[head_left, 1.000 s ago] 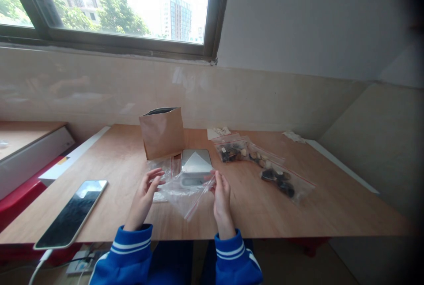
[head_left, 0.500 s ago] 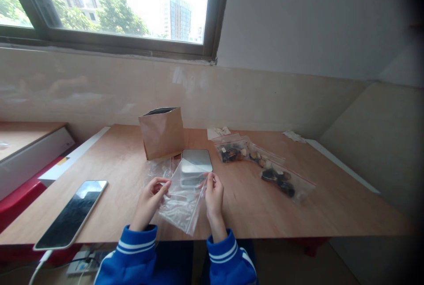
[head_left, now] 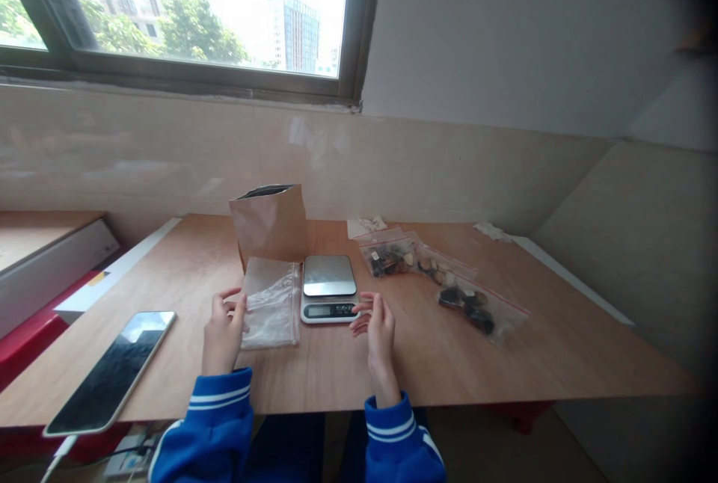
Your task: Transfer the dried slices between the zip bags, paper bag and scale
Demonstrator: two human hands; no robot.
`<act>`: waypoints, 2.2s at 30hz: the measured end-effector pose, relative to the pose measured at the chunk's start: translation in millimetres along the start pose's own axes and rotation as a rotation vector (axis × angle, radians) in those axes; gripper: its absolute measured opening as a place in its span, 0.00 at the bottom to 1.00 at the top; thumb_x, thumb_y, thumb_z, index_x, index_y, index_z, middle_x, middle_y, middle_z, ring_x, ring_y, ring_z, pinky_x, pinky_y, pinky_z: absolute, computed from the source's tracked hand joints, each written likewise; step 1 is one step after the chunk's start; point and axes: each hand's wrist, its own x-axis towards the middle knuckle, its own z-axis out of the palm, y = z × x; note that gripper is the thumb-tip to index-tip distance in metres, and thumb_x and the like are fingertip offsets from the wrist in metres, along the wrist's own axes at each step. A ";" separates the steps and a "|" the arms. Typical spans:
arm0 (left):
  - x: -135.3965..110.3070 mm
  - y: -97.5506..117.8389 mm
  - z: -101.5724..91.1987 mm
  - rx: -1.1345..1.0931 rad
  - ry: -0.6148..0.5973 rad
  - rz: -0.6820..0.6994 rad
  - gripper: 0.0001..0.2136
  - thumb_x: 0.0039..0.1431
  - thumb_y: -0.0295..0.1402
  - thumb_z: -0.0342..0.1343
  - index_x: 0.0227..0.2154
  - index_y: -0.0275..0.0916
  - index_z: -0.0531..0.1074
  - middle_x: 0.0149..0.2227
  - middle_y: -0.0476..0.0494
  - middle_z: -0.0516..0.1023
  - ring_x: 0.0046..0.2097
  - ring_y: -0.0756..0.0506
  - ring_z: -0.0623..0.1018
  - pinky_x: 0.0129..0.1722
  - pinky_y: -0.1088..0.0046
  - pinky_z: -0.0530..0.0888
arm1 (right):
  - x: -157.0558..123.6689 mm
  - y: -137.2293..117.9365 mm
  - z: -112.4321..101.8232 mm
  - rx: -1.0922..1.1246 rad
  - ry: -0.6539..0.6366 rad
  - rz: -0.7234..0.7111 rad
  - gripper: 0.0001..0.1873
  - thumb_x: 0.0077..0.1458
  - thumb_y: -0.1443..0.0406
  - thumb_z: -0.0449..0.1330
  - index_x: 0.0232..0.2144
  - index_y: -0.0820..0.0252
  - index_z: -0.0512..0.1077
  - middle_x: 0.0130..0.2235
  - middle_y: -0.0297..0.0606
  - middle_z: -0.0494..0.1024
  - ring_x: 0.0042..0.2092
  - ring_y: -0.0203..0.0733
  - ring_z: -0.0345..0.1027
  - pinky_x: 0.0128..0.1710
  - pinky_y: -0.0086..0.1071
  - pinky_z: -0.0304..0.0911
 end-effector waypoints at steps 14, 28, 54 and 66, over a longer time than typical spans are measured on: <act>16.5 -39.6 22.3 0.068 -0.016 0.105 0.29 0.54 0.49 0.45 0.51 0.30 0.63 0.50 0.27 0.67 0.48 0.35 0.72 0.46 0.54 0.71 | 96.1 -13.0 -23.2 -0.798 0.076 -0.572 0.17 0.54 0.58 0.52 0.41 0.61 0.71 0.47 0.50 0.71 0.51 0.50 0.62 0.53 0.44 0.56; -9.7 11.9 1.4 -0.230 -0.048 0.085 0.20 0.56 0.45 0.50 0.48 0.39 0.67 0.51 0.37 0.72 0.51 0.40 0.73 0.50 0.59 0.69 | 114.8 -4.5 -30.4 -0.845 0.089 -0.549 0.10 0.50 0.68 0.52 0.33 0.63 0.72 0.40 0.48 0.75 0.44 0.48 0.65 0.46 0.41 0.61; -64.2 87.8 42.3 -0.530 -0.371 -0.039 0.13 0.53 0.43 0.55 0.33 0.38 0.72 0.32 0.46 0.76 0.37 0.45 0.75 0.37 0.71 0.70 | -48.6 -87.0 6.9 -0.695 -0.331 -0.553 0.11 0.59 0.61 0.51 0.28 0.59 0.68 0.31 0.36 0.71 0.36 0.40 0.64 0.40 0.34 0.59; -71.3 82.6 49.4 -0.312 -0.254 0.186 0.20 0.63 0.45 0.37 0.25 0.39 0.66 0.24 0.48 0.69 0.29 0.47 0.70 0.31 0.72 0.66 | -60.9 -67.4 33.0 -0.559 -0.697 -0.303 0.13 0.58 0.58 0.51 0.25 0.57 0.60 0.22 0.27 0.62 0.24 0.32 0.57 0.24 0.26 0.52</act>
